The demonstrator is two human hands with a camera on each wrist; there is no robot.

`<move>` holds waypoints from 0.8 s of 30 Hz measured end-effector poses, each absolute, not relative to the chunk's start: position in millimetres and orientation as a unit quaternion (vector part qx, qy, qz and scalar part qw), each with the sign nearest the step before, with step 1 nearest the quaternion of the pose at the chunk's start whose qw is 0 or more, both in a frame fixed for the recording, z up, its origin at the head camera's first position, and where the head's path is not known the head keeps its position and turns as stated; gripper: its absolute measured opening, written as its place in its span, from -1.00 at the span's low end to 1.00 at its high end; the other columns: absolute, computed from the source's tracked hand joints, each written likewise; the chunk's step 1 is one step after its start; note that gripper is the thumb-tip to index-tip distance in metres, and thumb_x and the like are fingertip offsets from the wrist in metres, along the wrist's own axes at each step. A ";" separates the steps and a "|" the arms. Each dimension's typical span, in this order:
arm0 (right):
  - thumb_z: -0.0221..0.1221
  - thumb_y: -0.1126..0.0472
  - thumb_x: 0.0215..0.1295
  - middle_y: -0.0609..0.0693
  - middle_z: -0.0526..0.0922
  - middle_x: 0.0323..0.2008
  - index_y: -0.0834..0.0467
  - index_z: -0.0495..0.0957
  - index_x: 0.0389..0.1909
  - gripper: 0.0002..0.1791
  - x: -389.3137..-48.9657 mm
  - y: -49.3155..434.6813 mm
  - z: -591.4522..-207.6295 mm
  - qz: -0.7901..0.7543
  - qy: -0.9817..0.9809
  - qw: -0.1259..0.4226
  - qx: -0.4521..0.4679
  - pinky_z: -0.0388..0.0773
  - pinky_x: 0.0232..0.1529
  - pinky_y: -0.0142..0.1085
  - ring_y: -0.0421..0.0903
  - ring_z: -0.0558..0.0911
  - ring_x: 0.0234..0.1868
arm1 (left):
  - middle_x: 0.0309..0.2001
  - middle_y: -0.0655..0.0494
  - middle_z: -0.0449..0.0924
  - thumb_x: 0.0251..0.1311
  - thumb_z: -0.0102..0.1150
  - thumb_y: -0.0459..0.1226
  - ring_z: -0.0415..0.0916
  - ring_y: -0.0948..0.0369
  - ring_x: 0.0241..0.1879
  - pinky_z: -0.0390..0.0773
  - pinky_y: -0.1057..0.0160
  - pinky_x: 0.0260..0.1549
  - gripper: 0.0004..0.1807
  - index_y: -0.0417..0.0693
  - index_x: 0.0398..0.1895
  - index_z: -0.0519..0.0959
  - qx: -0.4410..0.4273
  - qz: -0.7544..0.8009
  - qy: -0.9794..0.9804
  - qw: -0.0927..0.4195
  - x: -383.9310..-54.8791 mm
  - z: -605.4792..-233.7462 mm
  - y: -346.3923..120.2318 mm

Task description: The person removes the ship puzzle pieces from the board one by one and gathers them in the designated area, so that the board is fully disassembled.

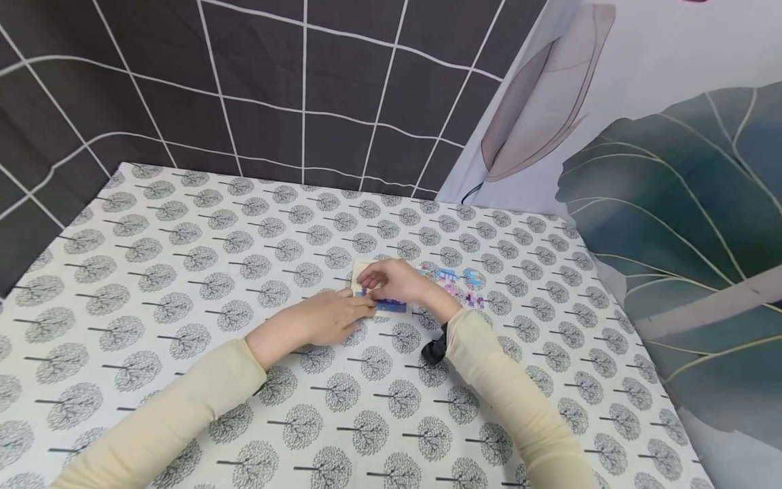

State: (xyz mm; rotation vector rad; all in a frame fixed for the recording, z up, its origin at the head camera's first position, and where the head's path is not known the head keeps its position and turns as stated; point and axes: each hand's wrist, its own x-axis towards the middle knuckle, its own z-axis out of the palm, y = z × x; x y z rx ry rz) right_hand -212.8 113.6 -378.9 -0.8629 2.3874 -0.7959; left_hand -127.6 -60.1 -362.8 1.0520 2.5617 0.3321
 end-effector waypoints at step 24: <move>0.21 0.39 0.14 0.04 0.64 -0.28 0.22 0.58 -0.21 -0.82 -217.7 114.6 -379.3 -0.276 0.853 0.259 -0.360 0.54 -0.07 -0.41 -0.14 0.60 -0.22 | 0.39 -0.01 0.16 0.35 -0.12 -0.24 0.06 -0.01 0.38 0.09 0.07 0.37 -0.49 -0.15 0.35 0.23 0.379 0.098 0.906 0.160 -125.6 -367.9 -60.1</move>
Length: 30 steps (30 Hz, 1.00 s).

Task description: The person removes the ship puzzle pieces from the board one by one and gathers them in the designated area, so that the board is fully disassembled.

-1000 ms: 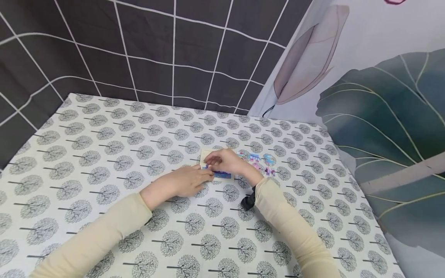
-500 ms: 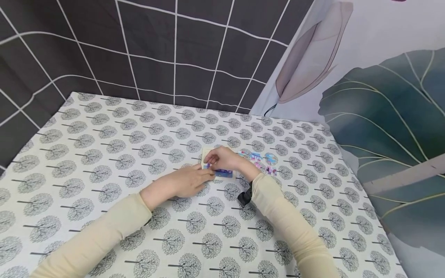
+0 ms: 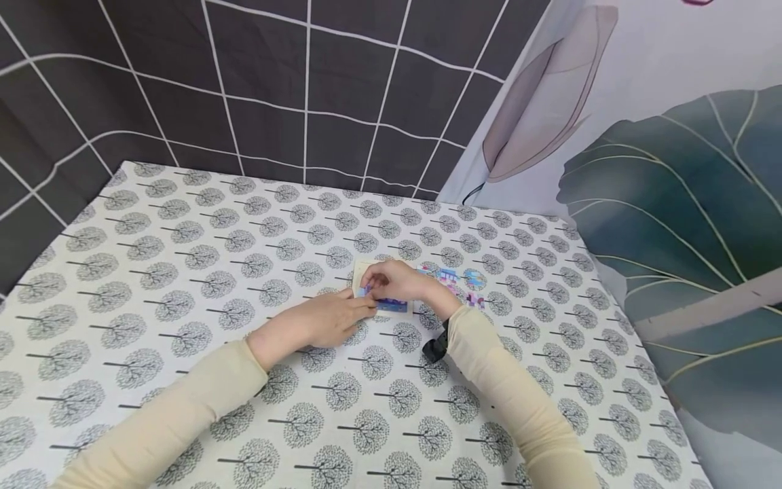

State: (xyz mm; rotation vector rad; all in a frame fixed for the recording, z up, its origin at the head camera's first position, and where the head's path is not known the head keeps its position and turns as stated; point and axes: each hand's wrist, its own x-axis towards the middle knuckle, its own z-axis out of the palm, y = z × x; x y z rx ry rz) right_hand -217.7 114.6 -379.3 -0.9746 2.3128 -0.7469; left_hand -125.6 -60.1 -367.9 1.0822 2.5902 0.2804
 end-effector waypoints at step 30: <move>0.09 0.30 0.31 0.04 0.62 -0.31 0.17 0.49 -0.14 -0.86 -215.0 118.8 -376.3 -0.312 0.858 0.209 -0.350 0.54 -0.25 -0.38 -0.16 0.56 -0.38 | 0.42 0.08 0.10 0.34 -0.09 -0.26 0.07 -0.02 0.36 0.13 0.01 0.35 -0.48 -0.10 0.37 0.22 0.376 0.101 0.902 0.185 -125.0 -364.4 -64.6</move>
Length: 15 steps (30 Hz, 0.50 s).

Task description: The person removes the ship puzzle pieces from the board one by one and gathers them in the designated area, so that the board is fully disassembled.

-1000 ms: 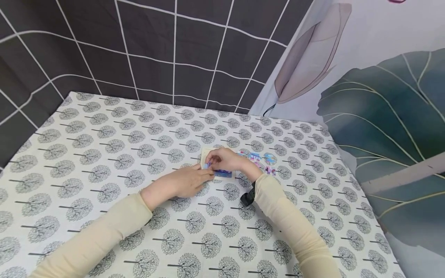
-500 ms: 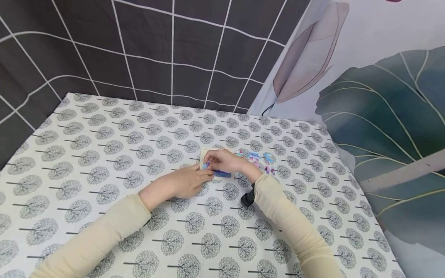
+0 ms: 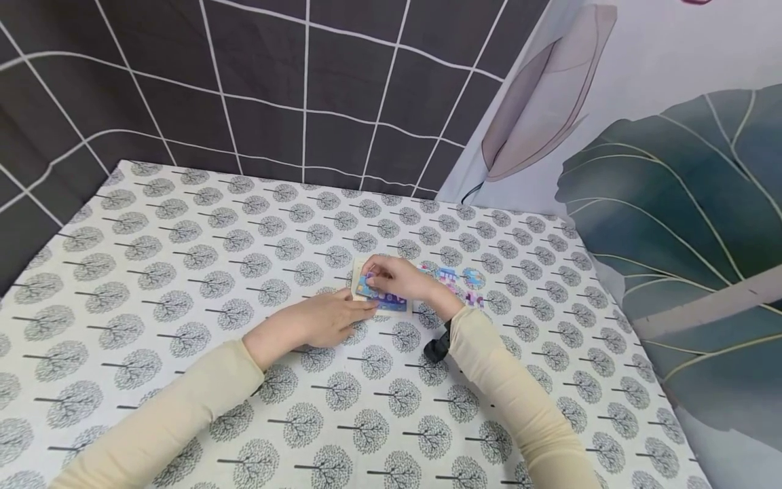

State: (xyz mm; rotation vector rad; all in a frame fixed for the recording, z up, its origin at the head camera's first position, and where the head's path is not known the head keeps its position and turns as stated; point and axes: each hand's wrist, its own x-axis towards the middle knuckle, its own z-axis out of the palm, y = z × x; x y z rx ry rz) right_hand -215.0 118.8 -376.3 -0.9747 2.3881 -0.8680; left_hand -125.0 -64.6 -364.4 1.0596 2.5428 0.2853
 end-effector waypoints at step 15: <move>-0.01 0.25 0.38 0.01 0.53 -0.33 0.13 0.45 -0.12 -0.87 -212.0 140.6 -382.3 -0.347 0.846 0.241 -0.325 0.54 -0.26 -0.31 -0.14 0.56 -0.37 | 0.41 0.12 0.12 0.33 -0.05 -0.22 0.24 0.01 0.20 0.16 0.00 0.33 -0.46 -0.08 0.37 0.22 0.361 0.125 0.901 0.208 -127.9 -364.1 -64.8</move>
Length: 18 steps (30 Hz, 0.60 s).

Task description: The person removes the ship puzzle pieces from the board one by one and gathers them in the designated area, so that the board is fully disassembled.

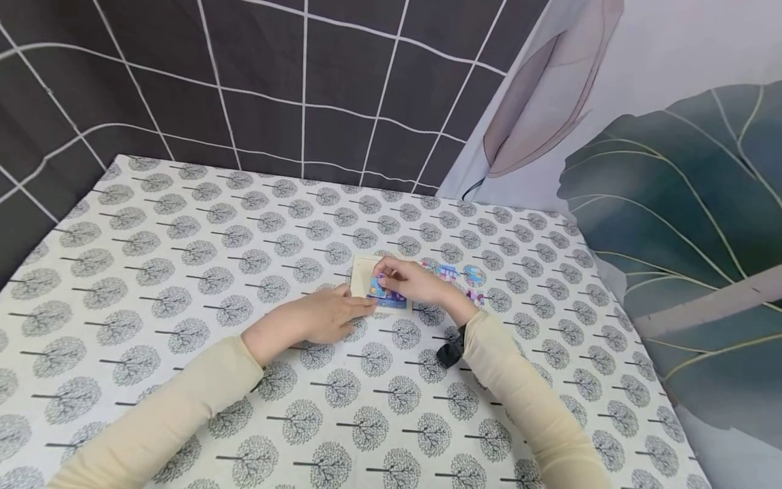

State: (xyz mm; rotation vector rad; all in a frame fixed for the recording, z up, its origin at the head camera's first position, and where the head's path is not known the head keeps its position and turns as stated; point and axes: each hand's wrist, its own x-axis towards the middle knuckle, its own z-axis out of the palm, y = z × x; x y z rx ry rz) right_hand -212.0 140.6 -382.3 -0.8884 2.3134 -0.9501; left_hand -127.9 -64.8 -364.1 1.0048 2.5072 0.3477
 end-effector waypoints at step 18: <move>0.03 0.34 0.33 0.04 0.56 -0.27 0.17 0.51 -0.13 -0.84 -195.9 168.8 -383.7 -0.345 0.869 0.164 -0.314 0.54 -0.30 -0.32 -0.14 0.51 -0.37 | 0.42 0.16 0.10 0.32 -0.03 -0.17 0.29 0.08 0.10 0.30 0.06 0.24 -0.42 -0.02 0.40 0.17 0.353 0.122 0.903 0.211 -126.3 -363.9 -62.7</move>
